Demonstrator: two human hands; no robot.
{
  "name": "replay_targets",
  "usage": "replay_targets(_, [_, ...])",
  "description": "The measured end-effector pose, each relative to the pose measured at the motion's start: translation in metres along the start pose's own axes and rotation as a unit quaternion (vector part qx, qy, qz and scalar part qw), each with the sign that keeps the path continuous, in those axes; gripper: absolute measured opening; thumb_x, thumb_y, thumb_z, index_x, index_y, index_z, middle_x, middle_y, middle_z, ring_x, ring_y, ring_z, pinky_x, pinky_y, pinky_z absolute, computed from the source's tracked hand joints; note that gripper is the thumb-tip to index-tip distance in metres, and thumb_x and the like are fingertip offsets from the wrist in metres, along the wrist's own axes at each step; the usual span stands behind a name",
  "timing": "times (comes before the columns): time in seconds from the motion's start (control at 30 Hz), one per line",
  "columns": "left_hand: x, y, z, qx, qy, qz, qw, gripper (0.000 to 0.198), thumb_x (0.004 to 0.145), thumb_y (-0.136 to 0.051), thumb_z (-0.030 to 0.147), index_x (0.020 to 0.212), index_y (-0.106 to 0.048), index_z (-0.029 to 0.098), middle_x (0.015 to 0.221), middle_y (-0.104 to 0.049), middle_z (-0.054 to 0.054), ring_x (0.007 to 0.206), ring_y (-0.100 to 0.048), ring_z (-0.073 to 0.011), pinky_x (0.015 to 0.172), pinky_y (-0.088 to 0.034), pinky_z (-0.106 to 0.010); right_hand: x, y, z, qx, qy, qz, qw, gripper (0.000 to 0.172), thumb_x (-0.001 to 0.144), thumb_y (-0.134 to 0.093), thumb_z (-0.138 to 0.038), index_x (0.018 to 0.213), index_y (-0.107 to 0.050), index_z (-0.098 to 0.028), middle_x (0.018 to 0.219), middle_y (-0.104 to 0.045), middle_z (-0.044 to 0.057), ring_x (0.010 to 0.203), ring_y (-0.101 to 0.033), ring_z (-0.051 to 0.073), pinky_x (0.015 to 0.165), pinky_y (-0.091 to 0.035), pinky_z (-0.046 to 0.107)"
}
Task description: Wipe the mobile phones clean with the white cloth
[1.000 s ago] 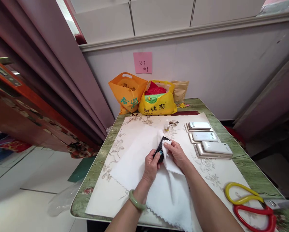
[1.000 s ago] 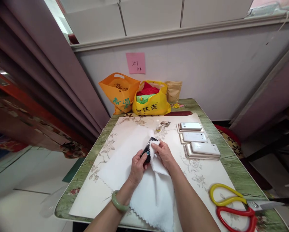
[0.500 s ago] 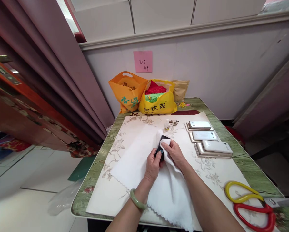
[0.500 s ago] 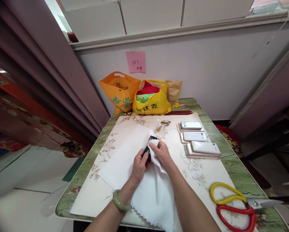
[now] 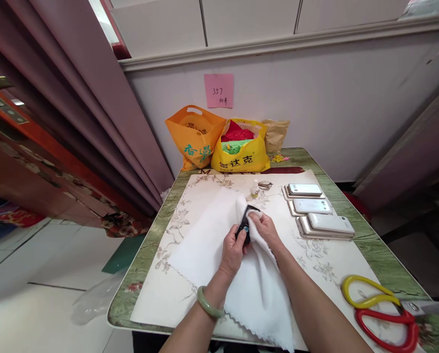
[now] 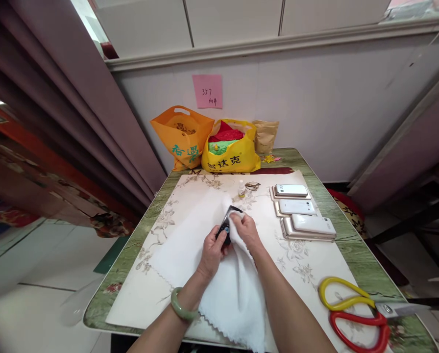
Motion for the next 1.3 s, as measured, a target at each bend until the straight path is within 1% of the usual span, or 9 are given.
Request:
replay_targets(0.13, [0.001, -0.003, 0.005, 0.012, -0.023, -0.017, 1.000, 0.027, 0.087, -0.054, 0.046, 0.081, -0.049, 0.020, 0.055, -0.042, 0.007, 0.044, -0.037, -0.0065, 0.043, -0.031, -0.020, -0.003, 0.000, -0.003, 0.011, 0.033, -0.006, 0.999, 0.051, 0.058, -0.077, -0.057, 0.085, -0.060, -0.017, 0.069, -0.064, 0.001, 0.057, -0.052, 0.013, 0.053, -0.042, 0.023])
replay_targets(0.23, [0.001, -0.009, 0.002, 0.022, -0.004, -0.053, 0.998, 0.029, 0.085, -0.056, 0.048, 0.079, -0.049, 0.020, 0.057, -0.046, 0.006, 0.043, -0.038, -0.0062, 0.041, -0.030, -0.021, -0.001, 0.012, 0.001, 0.008, 0.011, 0.052, 0.999, 0.051, 0.066, -0.067, -0.067, 0.070, -0.057, -0.018, 0.055, -0.056, -0.001, 0.050, -0.047, 0.012, 0.047, -0.038, 0.024])
replay_targets(0.37, [0.000, -0.010, -0.001, 0.019, 0.012, -0.061, 0.998, 0.033, 0.082, -0.060, 0.051, 0.078, -0.049, 0.020, 0.062, -0.050, 0.006, 0.043, -0.041, -0.0061, 0.041, -0.030, -0.020, 0.002, 0.020, 0.006, -0.023, -0.024, 0.094, 0.995, 0.060, 0.071, -0.050, -0.078, 0.049, -0.039, -0.024, 0.039, -0.039, -0.002, 0.044, -0.041, 0.014, 0.042, -0.030, 0.028])
replay_targets(0.5, [0.000, -0.004, 0.000, 0.009, 0.007, -0.022, 1.000, 0.039, 0.078, -0.064, 0.053, 0.067, -0.049, 0.019, 0.055, -0.041, 0.006, 0.046, -0.037, -0.0067, 0.043, -0.029, -0.020, 0.003, 0.013, 0.001, -0.017, -0.005, 0.062, 0.998, 0.059, 0.070, -0.050, -0.079, 0.052, -0.038, -0.024, 0.043, -0.038, -0.003, 0.046, -0.036, 0.012, 0.043, -0.030, 0.027])
replay_targets(0.63, [0.003, 0.003, 0.008, -0.012, -0.034, 0.020, 0.999, 0.035, 0.079, -0.064, 0.049, 0.069, -0.050, 0.018, 0.058, -0.039, 0.006, 0.054, -0.035, -0.0071, 0.049, -0.032, -0.020, -0.001, 0.000, -0.006, -0.040, 0.060, -0.008, 0.997, 0.057, 0.072, -0.055, -0.074, 0.055, -0.042, -0.022, 0.050, -0.039, -0.005, 0.051, -0.035, 0.011, 0.047, -0.032, 0.024])
replay_targets(0.83, [0.008, -0.004, 0.004, -0.073, 0.010, -0.067, 0.995, 0.035, 0.076, -0.069, 0.045, 0.071, -0.050, 0.017, 0.061, -0.043, 0.005, 0.056, -0.038, -0.0070, 0.052, -0.031, -0.020, -0.005, -0.009, -0.001, -0.031, 0.052, -0.051, 0.997, 0.055, 0.077, -0.052, -0.070, 0.055, -0.041, -0.021, 0.051, -0.037, -0.005, 0.051, -0.033, 0.011, 0.049, -0.030, 0.025])
replay_targets(0.9, [0.009, -0.004, 0.003, -0.076, 0.013, -0.069, 0.995, 0.033, 0.076, -0.069, 0.044, 0.072, -0.051, 0.016, 0.061, -0.044, 0.005, 0.055, -0.037, -0.0066, 0.052, -0.031, -0.020, -0.004, -0.010, -0.004, -0.030, 0.068, -0.053, 0.996, 0.053, 0.077, -0.055, -0.068, 0.057, -0.043, -0.021, 0.053, -0.038, -0.005, 0.053, -0.034, 0.011, 0.051, -0.032, 0.024])
replay_targets(1.07, [0.009, 0.005, -0.001, -0.094, 0.000, 0.007, 0.996, 0.036, 0.075, -0.070, 0.044, 0.067, -0.048, 0.017, 0.059, -0.042, 0.006, 0.055, -0.037, -0.0064, 0.052, -0.031, -0.020, -0.001, -0.014, -0.005, -0.050, 0.089, -0.069, 0.992, 0.043, 0.077, -0.061, -0.059, 0.062, -0.050, -0.020, 0.057, -0.042, -0.005, 0.056, -0.038, 0.011, 0.054, -0.034, 0.022])
replay_targets(1.3, [0.009, 0.024, -0.014, -0.174, 0.017, 0.154, 0.972, 0.038, 0.072, -0.072, 0.049, 0.082, -0.053, 0.018, 0.072, -0.057, 0.004, 0.063, -0.052, -0.0091, 0.058, -0.042, -0.020, -0.005, -0.018, -0.007, -0.104, 0.111, -0.120, 0.981, 0.040, 0.075, -0.066, -0.054, 0.061, -0.055, -0.019, 0.057, -0.046, -0.004, 0.057, -0.041, 0.011, 0.055, -0.034, 0.023])
Point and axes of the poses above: each hand's wrist, its own x-axis towards the middle knuckle, its own y-axis out of the back of the hand, z = x × y, the point moved 8 cm from there along x, towards the middle knuckle
